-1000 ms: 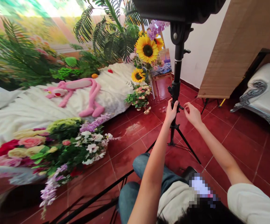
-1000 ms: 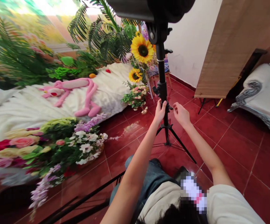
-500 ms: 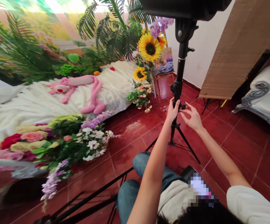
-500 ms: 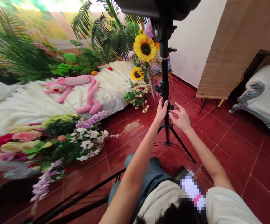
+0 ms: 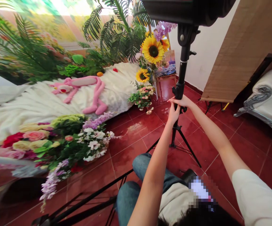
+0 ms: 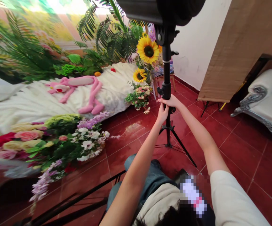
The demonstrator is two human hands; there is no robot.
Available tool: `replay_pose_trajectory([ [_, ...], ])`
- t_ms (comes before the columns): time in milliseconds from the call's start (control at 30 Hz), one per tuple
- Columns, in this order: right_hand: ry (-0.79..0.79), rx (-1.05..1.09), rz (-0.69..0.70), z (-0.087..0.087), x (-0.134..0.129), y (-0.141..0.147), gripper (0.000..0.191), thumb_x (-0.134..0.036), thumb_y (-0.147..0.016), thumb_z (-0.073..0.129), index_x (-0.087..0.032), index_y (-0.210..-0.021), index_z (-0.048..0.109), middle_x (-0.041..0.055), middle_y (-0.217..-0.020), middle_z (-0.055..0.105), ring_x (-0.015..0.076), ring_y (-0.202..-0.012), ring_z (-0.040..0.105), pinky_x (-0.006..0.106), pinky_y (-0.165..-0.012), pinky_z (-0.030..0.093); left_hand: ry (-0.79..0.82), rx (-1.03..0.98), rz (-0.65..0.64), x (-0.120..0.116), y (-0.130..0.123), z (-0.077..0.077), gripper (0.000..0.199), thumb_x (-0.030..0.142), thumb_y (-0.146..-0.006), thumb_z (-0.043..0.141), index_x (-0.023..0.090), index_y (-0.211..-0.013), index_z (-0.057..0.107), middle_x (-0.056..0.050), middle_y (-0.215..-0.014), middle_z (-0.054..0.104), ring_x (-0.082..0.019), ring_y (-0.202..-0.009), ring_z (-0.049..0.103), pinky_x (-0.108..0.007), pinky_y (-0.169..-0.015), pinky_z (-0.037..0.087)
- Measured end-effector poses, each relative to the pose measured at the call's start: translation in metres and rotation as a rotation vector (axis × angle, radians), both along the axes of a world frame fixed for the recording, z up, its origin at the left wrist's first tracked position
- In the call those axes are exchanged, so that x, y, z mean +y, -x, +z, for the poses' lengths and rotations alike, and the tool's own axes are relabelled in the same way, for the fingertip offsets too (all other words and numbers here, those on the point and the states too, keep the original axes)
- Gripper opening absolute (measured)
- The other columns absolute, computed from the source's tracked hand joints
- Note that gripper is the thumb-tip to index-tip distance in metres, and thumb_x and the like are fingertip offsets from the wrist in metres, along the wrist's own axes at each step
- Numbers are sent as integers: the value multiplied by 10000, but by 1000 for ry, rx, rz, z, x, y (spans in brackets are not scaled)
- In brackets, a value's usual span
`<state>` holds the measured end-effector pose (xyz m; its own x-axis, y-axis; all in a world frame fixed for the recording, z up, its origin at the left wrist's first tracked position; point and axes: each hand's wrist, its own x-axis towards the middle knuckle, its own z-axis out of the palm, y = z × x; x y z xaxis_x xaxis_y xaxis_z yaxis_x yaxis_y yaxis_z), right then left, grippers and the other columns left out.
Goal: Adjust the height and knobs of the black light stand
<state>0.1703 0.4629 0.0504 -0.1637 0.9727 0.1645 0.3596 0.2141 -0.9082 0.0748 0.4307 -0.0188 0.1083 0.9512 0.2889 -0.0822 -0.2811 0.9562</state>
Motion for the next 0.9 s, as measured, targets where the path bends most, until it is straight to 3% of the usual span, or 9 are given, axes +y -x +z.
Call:
replay_pose_trajectory([
  [100, -30, 64, -99, 5, -1, 10, 265, -414, -715, 778, -162, -672, 709, 41, -707, 726, 142, -680, 668, 259, -712, 531, -1, -2, -10, 0, 0, -2, 462, 427, -957, 510, 202, -1357, 454, -108, -1230, 646, -152, -1003, 669, -247, -789, 571],
  [200, -79, 154, -282, 14, -7, 21, 358, -495, -739, 760, -160, -642, 678, 37, -644, 698, 135, -618, 650, 240, -631, 515, 28, -3, -29, -2, 0, -2, 452, 482, -949, 500, 198, -1300, 481, -84, -1106, 670, -126, -843, 665, -238, -686, 564],
  [267, -106, 203, -320, 22, -10, 26, 411, -538, -747, 749, -161, -618, 650, 31, -606, 673, 124, -580, 629, 226, -585, 498, 16, -5, -11, -3, -1, -1, 464, 513, -942, 501, 200, -1284, 490, -73, -1067, 673, -123, -824, 660, -239, -682, 558],
  [400, -105, 287, -224, 34, -12, 30, 513, -589, -723, 769, -181, -529, 528, -1, -482, 568, 91, -455, 541, 210, -493, 455, 1, -12, 17, -5, -2, 1, 531, 552, -934, 501, 229, -1352, 449, -50, -1006, 684, -126, -785, 661, -249, -685, 547],
  [533, -142, 315, -134, 53, -2, 27, 496, -528, -732, 802, -191, -552, 485, -45, -430, 484, 65, -393, 453, 199, -433, 413, 11, -11, -17, -6, -2, 0, 528, 558, -945, 470, 253, -1375, 434, -8, -905, 663, -88, -642, 611, -224, -612, 517],
  [733, -234, 350, -28, 96, 21, 21, 450, -478, -872, 687, -170, -610, 491, -70, -462, 430, 36, -408, 459, 161, -453, 438, -2, 4, -3, -7, -3, 2, 469, 527, -964, 444, 261, -1350, 447, 4, -868, 637, -82, -634, 579, -209, -611, 504],
  [900, -263, 324, 16, 109, 27, 18, 473, -493, -916, 620, -143, -616, 510, -63, -489, 447, 24, -427, 482, 168, -507, 485, -35, 57, 79, -8, -8, 3, 476, 570, -969, 392, 256, -1316, 473, 7, -827, 619, -89, -601, 559, -232, -634, 487],
])
